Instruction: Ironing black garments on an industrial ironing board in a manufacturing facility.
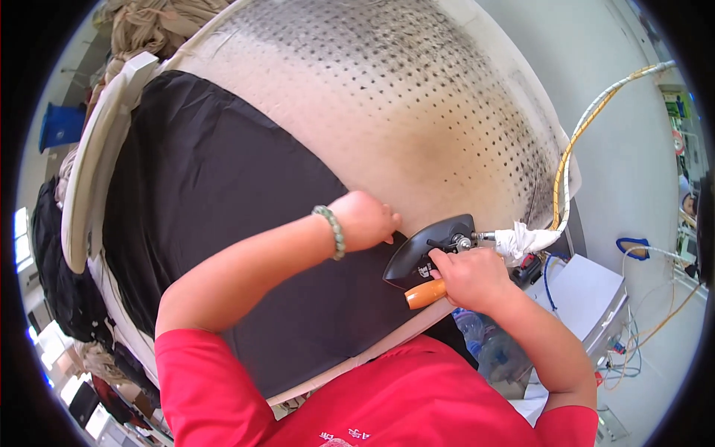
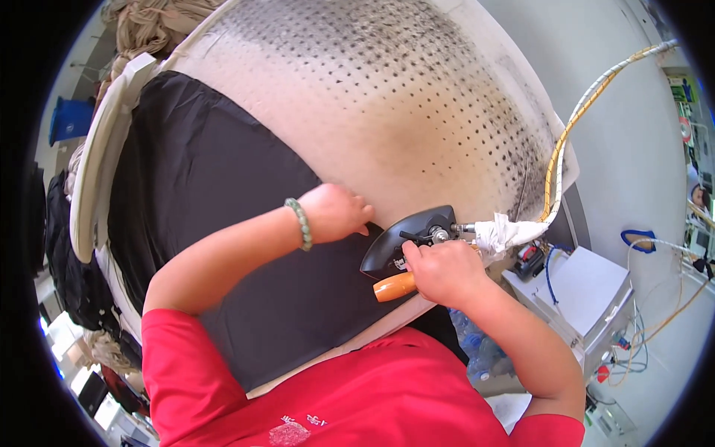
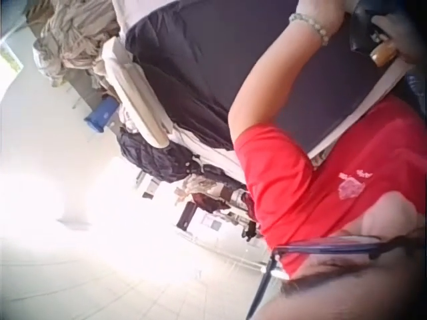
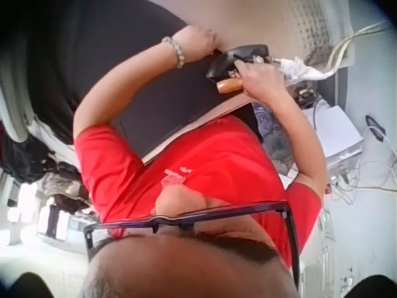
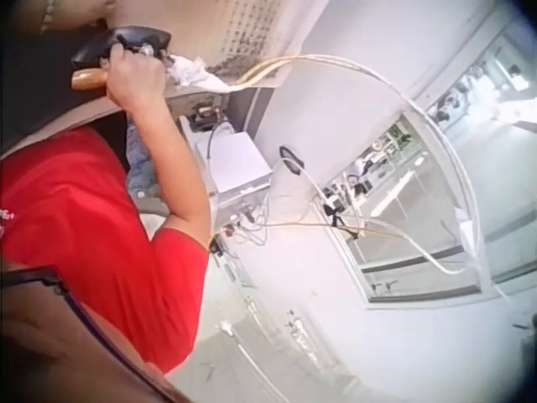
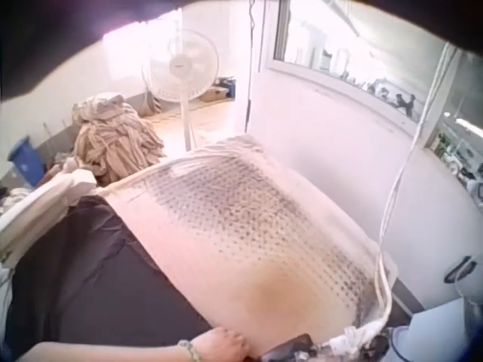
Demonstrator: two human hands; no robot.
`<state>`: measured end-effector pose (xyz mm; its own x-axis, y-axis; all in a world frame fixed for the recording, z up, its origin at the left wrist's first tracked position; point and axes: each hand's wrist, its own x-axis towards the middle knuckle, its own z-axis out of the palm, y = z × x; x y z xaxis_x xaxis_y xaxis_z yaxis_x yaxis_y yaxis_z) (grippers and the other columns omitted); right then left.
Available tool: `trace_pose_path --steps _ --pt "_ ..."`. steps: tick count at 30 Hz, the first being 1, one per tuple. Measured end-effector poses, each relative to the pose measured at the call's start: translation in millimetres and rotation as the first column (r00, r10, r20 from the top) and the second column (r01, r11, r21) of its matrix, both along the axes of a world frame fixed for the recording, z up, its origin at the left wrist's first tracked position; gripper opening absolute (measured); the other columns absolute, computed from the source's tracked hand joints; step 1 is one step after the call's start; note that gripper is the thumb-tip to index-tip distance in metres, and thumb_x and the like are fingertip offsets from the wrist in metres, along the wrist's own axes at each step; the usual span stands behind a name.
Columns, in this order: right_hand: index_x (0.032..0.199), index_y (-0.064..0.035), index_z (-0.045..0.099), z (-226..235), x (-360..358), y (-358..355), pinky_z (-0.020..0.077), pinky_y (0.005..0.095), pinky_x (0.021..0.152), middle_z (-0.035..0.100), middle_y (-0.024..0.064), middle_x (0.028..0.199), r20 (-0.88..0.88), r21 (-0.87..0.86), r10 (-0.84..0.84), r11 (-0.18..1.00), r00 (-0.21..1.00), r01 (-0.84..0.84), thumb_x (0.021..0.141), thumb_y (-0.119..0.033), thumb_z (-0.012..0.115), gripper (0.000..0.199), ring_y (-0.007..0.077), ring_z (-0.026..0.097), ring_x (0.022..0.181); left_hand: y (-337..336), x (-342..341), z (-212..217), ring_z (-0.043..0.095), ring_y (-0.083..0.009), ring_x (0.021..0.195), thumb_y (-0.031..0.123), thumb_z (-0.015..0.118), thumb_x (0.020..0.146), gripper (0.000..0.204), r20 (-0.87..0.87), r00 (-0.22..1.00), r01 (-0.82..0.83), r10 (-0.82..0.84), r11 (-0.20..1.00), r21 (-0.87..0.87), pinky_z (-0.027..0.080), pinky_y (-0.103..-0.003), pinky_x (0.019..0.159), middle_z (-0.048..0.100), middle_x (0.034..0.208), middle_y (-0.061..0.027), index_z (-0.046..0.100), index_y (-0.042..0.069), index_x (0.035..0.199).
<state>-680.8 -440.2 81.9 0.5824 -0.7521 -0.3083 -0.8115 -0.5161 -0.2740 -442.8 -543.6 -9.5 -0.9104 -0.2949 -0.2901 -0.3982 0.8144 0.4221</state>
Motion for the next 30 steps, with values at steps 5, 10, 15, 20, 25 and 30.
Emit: trace_pose_path --steps 5,10,15,20,25,30 --pt "0.095 -0.0085 0.063 -9 13 3 0.0484 0.0401 0.049 0.061 0.0045 0.057 -0.056 0.003 -0.067 0.998 0.996 0.067 0.088 -0.023 0.069 0.017 0.0261 0.064 0.051 -50 36 -12 0.066 -0.0279 0.068 0.060 0.062 0.088 0.050 -0.127 0.992 0.012 -0.025 0.995 -0.101 0.054 -0.039 0.061 0.064 0.076 -0.0060 0.062 0.011 0.078" --pt "0.086 -0.0076 0.057 -6 49 -33 0.0518 0.0442 0.052 0.062 0.0097 0.059 -0.050 0.042 -0.178 0.983 0.983 0.180 0.092 -0.018 0.065 0.014 0.0315 0.065 0.054 -96 75 2 0.069 -0.0322 0.069 0.062 0.063 0.086 0.054 -0.115 0.993 -0.030 0.010 0.985 -0.168 0.055 -0.042 0.062 0.067 0.073 -0.0094 0.064 0.008 0.081" --pt "0.088 -0.0051 0.058 -12 107 -104 0.0546 0.0467 0.057 0.065 0.0151 0.062 -0.020 -0.035 -0.195 0.980 0.981 0.194 0.088 -0.014 0.064 0.011 0.0356 0.068 0.060 -144 136 11 0.068 -0.0307 0.069 0.063 0.062 0.085 0.056 -0.107 0.990 -0.123 0.090 0.925 -0.360 0.054 -0.040 0.063 0.065 0.073 -0.0086 0.062 0.008 0.077" --pt "0.085 -0.0013 0.062 -16 170 -177 0.0568 0.0476 0.066 0.068 0.0192 0.071 0.059 -0.055 -0.183 0.981 0.981 0.186 0.080 -0.007 0.062 0.007 0.0385 0.071 0.070 -184 200 13 0.067 -0.0273 0.068 0.064 0.062 0.085 0.055 -0.115 0.969 -0.245 0.219 0.787 -0.566 0.053 -0.038 0.062 0.063 0.070 -0.0064 0.061 0.009 0.075" --pt "0.096 -0.0007 0.070 12 250 -242 0.0564 0.0458 0.077 0.073 0.0192 0.090 -0.052 0.129 -0.189 0.973 0.981 0.194 0.084 -0.008 0.062 0.017 0.0369 0.072 0.088 -212 257 8 0.068 -0.0270 0.062 0.060 0.062 0.090 0.053 -0.196 0.883 -0.438 0.426 0.602 -0.667 0.052 -0.038 0.054 0.065 0.064 -0.0071 0.063 0.010 0.069" --pt "0.103 -0.0047 0.074 11 297 -284 0.0565 0.0427 0.081 0.074 0.0160 0.099 -0.069 0.161 -0.197 0.965 0.978 0.206 0.087 -0.011 0.061 0.021 0.0340 0.072 0.093 -234 282 9 0.067 -0.0344 0.065 0.055 0.062 0.093 0.053 -0.232 0.658 -0.693 0.717 0.456 -0.558 0.051 -0.045 0.057 0.066 0.067 -0.0140 0.064 0.007 0.071"
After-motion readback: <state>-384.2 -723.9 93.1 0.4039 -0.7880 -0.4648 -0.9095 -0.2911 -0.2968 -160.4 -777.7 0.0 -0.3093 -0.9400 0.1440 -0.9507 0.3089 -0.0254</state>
